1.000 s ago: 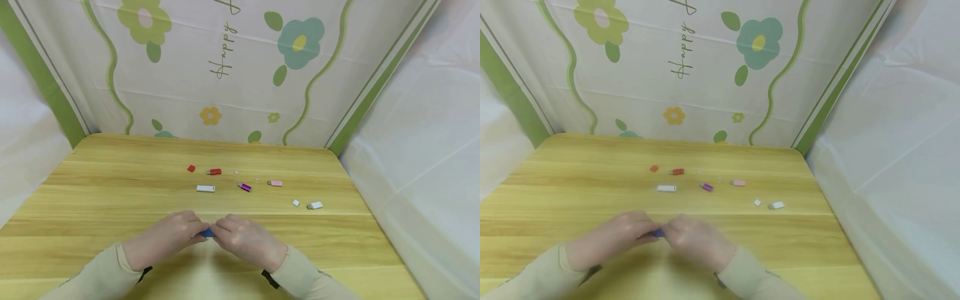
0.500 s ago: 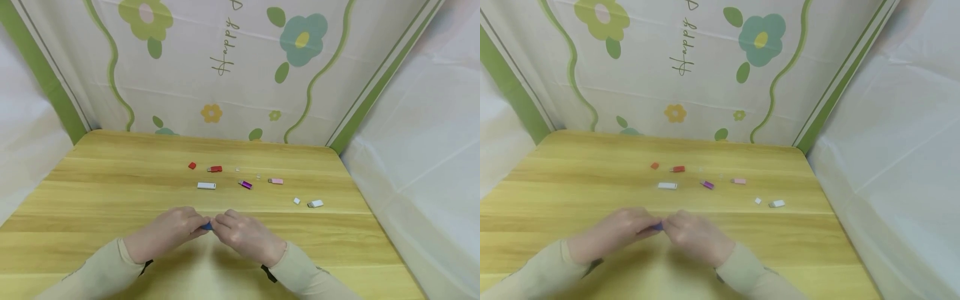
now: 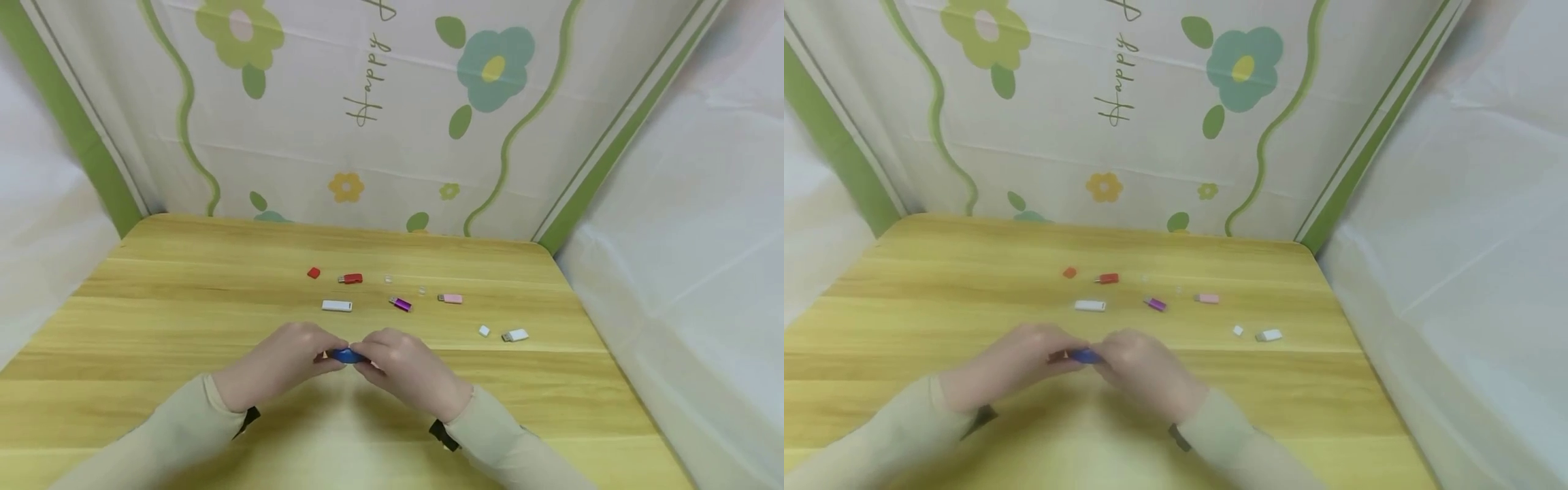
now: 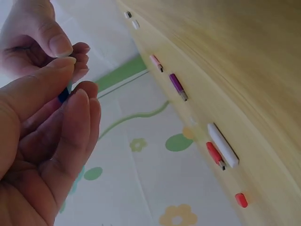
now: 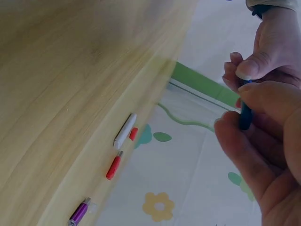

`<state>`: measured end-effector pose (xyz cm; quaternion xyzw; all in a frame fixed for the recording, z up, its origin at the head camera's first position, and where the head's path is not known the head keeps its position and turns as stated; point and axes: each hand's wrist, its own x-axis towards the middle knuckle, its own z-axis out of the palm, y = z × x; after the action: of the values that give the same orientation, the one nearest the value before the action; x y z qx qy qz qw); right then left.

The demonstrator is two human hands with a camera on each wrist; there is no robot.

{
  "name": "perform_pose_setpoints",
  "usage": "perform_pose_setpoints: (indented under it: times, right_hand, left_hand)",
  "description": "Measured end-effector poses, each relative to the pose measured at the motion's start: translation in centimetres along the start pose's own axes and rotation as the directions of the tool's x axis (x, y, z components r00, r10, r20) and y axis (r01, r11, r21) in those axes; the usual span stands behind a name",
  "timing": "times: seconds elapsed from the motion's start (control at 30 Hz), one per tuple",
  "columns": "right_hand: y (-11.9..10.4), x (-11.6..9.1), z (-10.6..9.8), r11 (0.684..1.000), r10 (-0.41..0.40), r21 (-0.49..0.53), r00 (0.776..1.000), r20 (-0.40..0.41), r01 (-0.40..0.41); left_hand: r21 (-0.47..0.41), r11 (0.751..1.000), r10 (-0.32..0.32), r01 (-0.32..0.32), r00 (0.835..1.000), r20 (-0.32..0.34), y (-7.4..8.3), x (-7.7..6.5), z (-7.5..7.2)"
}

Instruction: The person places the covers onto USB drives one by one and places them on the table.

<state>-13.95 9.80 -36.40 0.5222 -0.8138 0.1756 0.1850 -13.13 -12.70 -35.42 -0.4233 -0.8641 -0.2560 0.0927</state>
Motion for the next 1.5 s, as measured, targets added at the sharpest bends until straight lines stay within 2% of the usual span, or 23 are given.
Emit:
perform_pose_setpoints:
  times: [0.23, 0.37, 0.53, 0.73, 0.9, 1.0, 1.17, 1.3, 1.4, 1.5]
  right_hand:
    - [1.0, 1.6, 1.3, 0.994, 0.094, 0.036, 0.982, 0.161, -0.101]
    - [2.0, 2.7, 2.5, 0.981, 0.156, 0.076, 0.956, 0.248, -0.179]
    - [3.5, 4.1, 4.5, 0.956, 0.219, 0.113, 0.917, 0.334, -0.269]
    - [4.9, 5.3, 6.5, 0.943, 0.260, 0.098, 0.886, 0.384, -0.319]
    - [5.6, 5.9, 7.7, 0.939, 0.280, 0.075, 0.870, 0.407, -0.337]
    - [5.9, 6.3, 7.9, 0.930, 0.293, 0.084, 0.858, 0.423, -0.359]
    - [6.3, 7.1, 8.0, 0.895, 0.347, 0.097, 0.816, 0.464, -0.435]
    - [6.5, 7.4, 8.2, 0.869, 0.383, 0.092, 0.779, 0.497, -0.486]
    - [6.6, 7.6, 8.3, 0.862, 0.397, 0.085, 0.771, 0.498, -0.499]
    - [6.7, 7.7, 8.3, 0.858, 0.406, 0.086, 0.771, 0.491, -0.507]
  left_hand:
    - [0.019, 0.996, -0.092, 0.092, 0.995, 0.030, -2.1, -0.1, 1.2]
    - [0.055, 0.986, -0.163, 0.159, 0.985, 0.063, -4.0, -0.2, 1.9]
    - [0.044, 0.975, -0.223, 0.219, 0.968, 0.117, -6.2, 0.1, 2.4]
    - [0.019, 0.965, -0.261, 0.262, 0.948, 0.183, -8.2, 0.9, 2.8]
    - [0.023, 0.955, -0.291, 0.294, 0.927, 0.236, -9.3, 1.5, 3.0]
    - [0.024, 0.953, -0.299, 0.303, 0.921, 0.251, -9.9, 1.8, 3.2]
    - [0.023, 0.943, -0.325, 0.331, 0.907, 0.269, -11.0, 2.2, 3.4]
    - [0.011, 0.935, -0.343, 0.356, 0.894, 0.287, -11.2, 2.3, 3.2]
    - [0.014, 0.935, -0.345, 0.355, 0.896, 0.281, -11.2, 2.4, 3.1]
    - [0.029, 0.942, -0.331, 0.335, 0.906, 0.263, -11.1, 2.8, 3.2]
